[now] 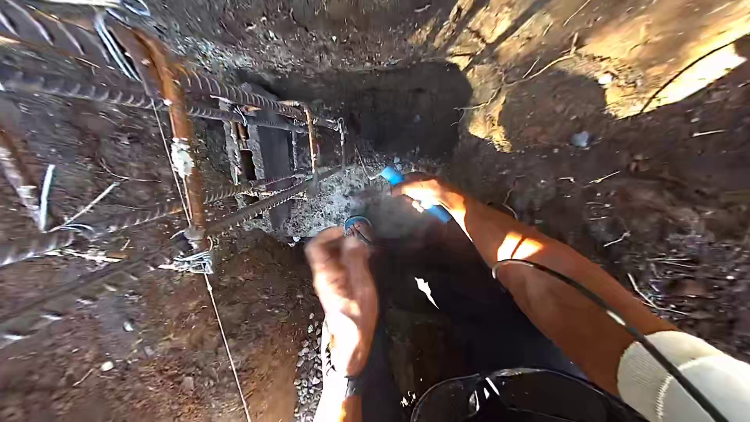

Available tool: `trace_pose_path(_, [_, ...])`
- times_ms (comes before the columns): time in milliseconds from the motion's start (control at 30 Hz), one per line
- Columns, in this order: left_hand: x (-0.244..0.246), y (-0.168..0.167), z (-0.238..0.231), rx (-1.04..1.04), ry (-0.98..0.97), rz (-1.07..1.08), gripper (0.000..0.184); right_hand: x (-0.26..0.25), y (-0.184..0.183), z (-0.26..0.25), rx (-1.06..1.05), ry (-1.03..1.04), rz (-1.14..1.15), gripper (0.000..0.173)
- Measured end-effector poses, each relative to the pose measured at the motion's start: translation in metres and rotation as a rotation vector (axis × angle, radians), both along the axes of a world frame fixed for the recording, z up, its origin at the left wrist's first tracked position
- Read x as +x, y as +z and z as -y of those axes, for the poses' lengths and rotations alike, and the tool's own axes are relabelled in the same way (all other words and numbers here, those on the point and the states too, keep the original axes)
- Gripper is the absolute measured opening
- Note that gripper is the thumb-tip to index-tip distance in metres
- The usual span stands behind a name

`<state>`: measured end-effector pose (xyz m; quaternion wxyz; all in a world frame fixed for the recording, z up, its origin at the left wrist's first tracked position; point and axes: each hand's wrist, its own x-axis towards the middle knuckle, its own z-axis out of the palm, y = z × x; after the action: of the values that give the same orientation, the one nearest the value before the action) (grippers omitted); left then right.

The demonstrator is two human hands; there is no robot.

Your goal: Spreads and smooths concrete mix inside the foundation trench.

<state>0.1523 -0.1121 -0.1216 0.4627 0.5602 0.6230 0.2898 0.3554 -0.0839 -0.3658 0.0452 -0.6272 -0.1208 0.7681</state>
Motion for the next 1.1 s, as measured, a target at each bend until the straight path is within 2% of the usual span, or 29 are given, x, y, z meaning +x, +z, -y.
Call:
trace_pose_path(67, [0.019, -0.027, 0.009, -0.184, -0.213, -0.129, 0.025, 0.0, -0.009, -0.005, 0.044, 0.072, -0.027, 0.035])
trace_pose_path(133, [0.034, -0.04, 0.014, -0.301, -0.448, -0.294, 0.028, -0.003, -0.013, -0.022, 0.074, 0.142, -0.049, 0.037])
trace_pose_path(233, [0.043, -0.051, 0.02, -0.369, -0.612, -0.387, 0.031, -0.006, -0.032, -0.045, 0.048, 0.118, -0.019, 0.041])
trace_pose_path(300, [0.042, -0.058, 0.021, -0.382, -0.653, -0.41, 0.031, 0.004, -0.039, -0.048, 0.054, 0.09, -0.008, 0.043])
trace_pose_path(467, [0.048, -0.064, 0.022, -0.384, -0.714, -0.421, 0.033, 0.039, -0.012, -0.013, 0.153, 0.083, 0.072, 0.045])
trace_pose_path(567, [0.048, -0.063, 0.023, -0.429, -0.734, -0.403, 0.034, 0.039, -0.021, 0.0, 0.152, 0.017, 0.176, 0.046])
trace_pose_path(700, [0.045, -0.067, 0.021, -0.469, -0.743, -0.435, 0.035, 0.035, -0.013, -0.013, 0.29, 0.289, 0.456, 0.057])
trace_pose_path(833, [0.047, -0.071, 0.019, -0.437, -0.735, -0.429, 0.035, 0.012, -0.028, -0.01, 0.394, 0.424, 0.547, 0.058])
trace_pose_path(1100, [0.046, -0.075, 0.022, -0.465, -0.771, -0.441, 0.035, 0.054, -0.033, -0.022, 0.291, 0.549, 0.739, 0.05])
